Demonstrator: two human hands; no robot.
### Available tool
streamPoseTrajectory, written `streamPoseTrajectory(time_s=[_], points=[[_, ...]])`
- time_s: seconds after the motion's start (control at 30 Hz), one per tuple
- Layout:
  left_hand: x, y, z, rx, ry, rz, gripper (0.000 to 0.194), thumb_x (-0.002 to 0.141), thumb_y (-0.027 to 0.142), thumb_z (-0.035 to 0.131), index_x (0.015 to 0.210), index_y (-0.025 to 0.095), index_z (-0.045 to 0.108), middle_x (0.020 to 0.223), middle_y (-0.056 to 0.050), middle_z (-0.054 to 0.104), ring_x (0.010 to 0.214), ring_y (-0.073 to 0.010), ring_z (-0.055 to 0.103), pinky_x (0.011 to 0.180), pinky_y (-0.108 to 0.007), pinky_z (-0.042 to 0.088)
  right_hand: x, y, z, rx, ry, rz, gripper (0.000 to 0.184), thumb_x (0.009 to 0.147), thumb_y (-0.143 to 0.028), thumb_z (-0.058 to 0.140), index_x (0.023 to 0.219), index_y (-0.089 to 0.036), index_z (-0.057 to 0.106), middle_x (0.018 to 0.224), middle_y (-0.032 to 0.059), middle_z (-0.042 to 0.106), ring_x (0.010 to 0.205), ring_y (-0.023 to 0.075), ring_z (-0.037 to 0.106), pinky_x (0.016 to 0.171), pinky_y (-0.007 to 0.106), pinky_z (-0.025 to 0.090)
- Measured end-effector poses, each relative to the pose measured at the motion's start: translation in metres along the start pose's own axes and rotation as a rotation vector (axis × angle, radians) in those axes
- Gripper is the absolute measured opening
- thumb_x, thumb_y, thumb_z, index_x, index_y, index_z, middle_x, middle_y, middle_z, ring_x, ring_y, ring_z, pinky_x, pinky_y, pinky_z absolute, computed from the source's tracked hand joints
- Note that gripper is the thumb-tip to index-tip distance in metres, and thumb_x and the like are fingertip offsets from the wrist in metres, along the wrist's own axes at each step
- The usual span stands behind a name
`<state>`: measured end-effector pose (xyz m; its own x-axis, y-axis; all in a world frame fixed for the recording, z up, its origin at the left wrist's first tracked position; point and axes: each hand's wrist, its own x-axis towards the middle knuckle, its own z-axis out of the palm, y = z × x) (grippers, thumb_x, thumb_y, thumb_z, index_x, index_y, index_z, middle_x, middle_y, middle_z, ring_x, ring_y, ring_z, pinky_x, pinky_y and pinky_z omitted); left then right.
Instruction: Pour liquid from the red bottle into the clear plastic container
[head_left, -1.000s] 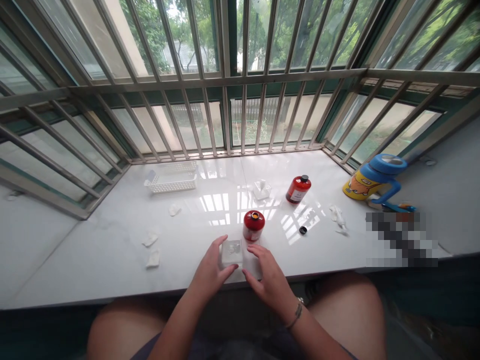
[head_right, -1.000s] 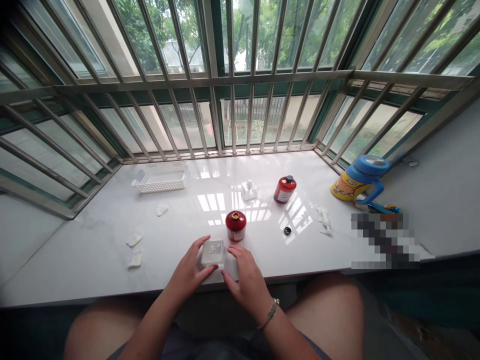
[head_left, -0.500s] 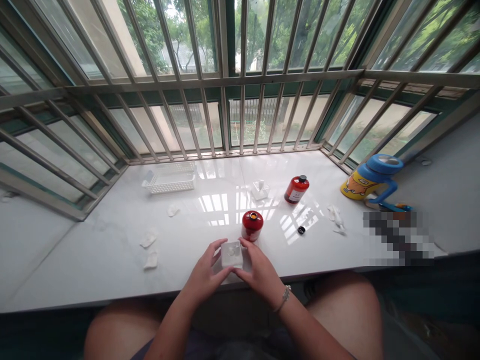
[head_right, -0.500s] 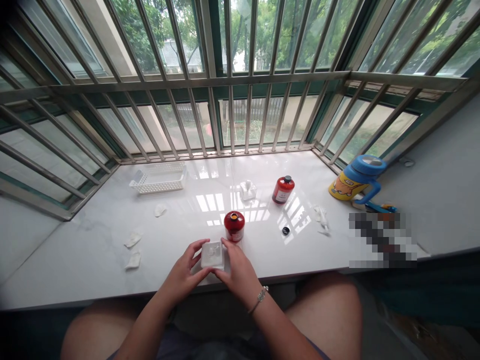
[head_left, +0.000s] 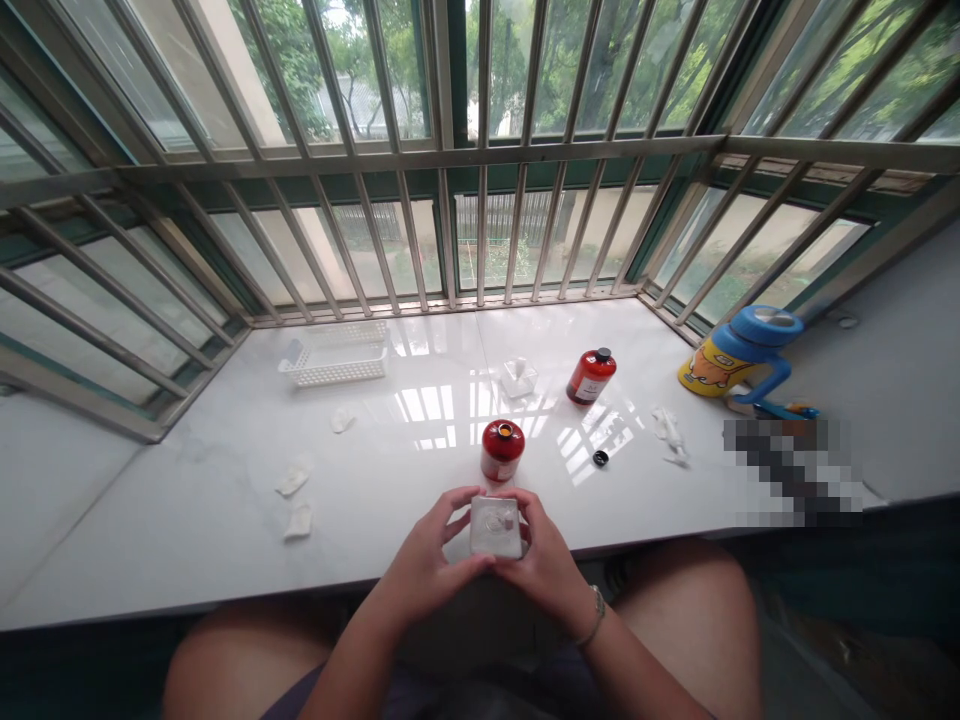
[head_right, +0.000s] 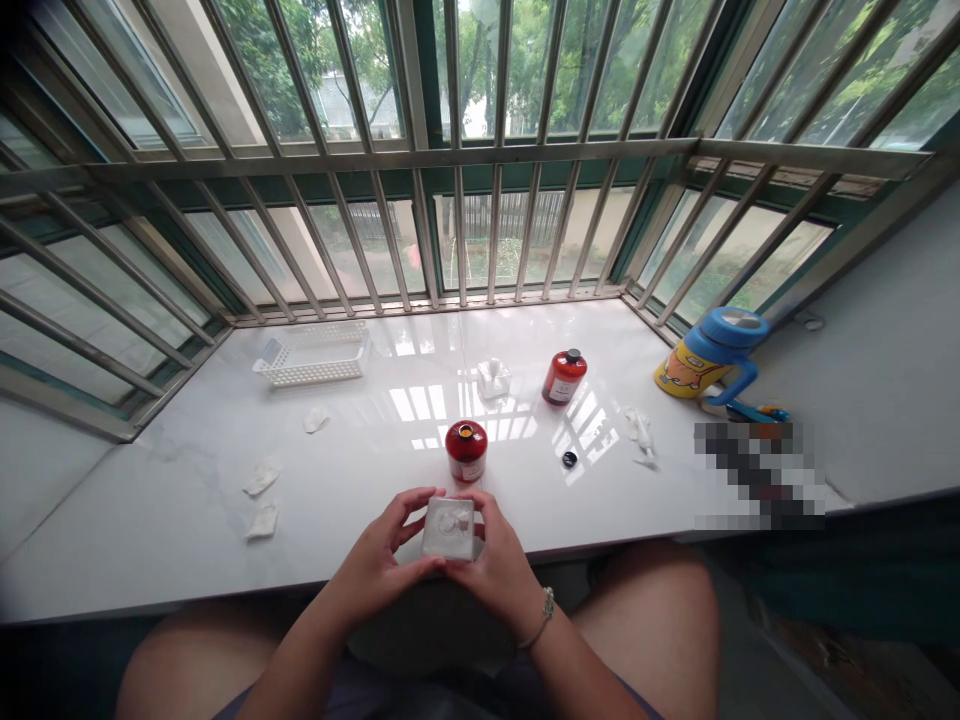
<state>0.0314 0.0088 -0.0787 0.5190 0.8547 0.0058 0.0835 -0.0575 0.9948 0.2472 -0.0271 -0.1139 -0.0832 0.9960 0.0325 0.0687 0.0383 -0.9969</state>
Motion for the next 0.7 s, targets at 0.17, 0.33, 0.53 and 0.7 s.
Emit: streamPoseTrajectory(time_s=[0.17, 0.33, 0.53, 0.7], points=[[0.027, 0.008, 0.001, -0.042, 0.168, 0.147, 0.059, 0.093, 0.044, 0.084, 0.144, 0.027, 0.059, 0.156, -0.013, 0.057, 0.152, -0.0366, 0.053, 0.128, -0.061, 0.047, -0.015, -0.008, -0.015, 0.031, 0.238, 0.068, 0.083, 0.067, -0.045, 0.101, 0.133, -0.027, 0.054, 0.138, 0.011, 0.067, 0.116, 0.0301, 0.073, 0.094, 0.042, 0.064], [0.07, 0.013, -0.003, 0.187, 0.252, 0.193, 0.067, 0.091, 0.042, 0.087, 0.149, 0.032, 0.055, 0.169, -0.01, 0.046, 0.162, -0.0337, 0.04, 0.135, -0.058, 0.034, -0.015, -0.018, -0.038, -0.005, 0.356, 0.077, 0.086, 0.067, -0.046, 0.101, 0.135, -0.028, 0.053, 0.136, 0.0107, 0.069, 0.112, 0.0294, 0.075, 0.093, 0.043, 0.066], [0.109, 0.003, 0.002, 0.287, 0.122, 0.081, 0.091, 0.082, 0.039, 0.093, 0.159, 0.033, 0.046, 0.166, -0.011, 0.051, 0.156, -0.0358, 0.048, 0.132, -0.056, 0.036, -0.009, -0.022, -0.061, -0.095, 0.454, 0.033, 0.085, 0.069, -0.049, 0.1, 0.137, -0.027, 0.053, 0.13, 0.0109, 0.07, 0.112, 0.03, 0.075, 0.095, 0.046, 0.066], [0.103, -0.004, 0.008, 0.263, 0.186, 0.112, 0.079, 0.078, 0.03, 0.094, 0.147, 0.028, 0.056, 0.15, -0.01, 0.062, 0.141, -0.0324, 0.06, 0.125, -0.053, 0.045, -0.009, -0.018, -0.069, -0.135, 0.444, 0.019, 0.083, 0.074, -0.05, 0.097, 0.139, -0.026, 0.052, 0.131, 0.0124, 0.069, 0.111, 0.0303, 0.075, 0.096, 0.049, 0.066]])
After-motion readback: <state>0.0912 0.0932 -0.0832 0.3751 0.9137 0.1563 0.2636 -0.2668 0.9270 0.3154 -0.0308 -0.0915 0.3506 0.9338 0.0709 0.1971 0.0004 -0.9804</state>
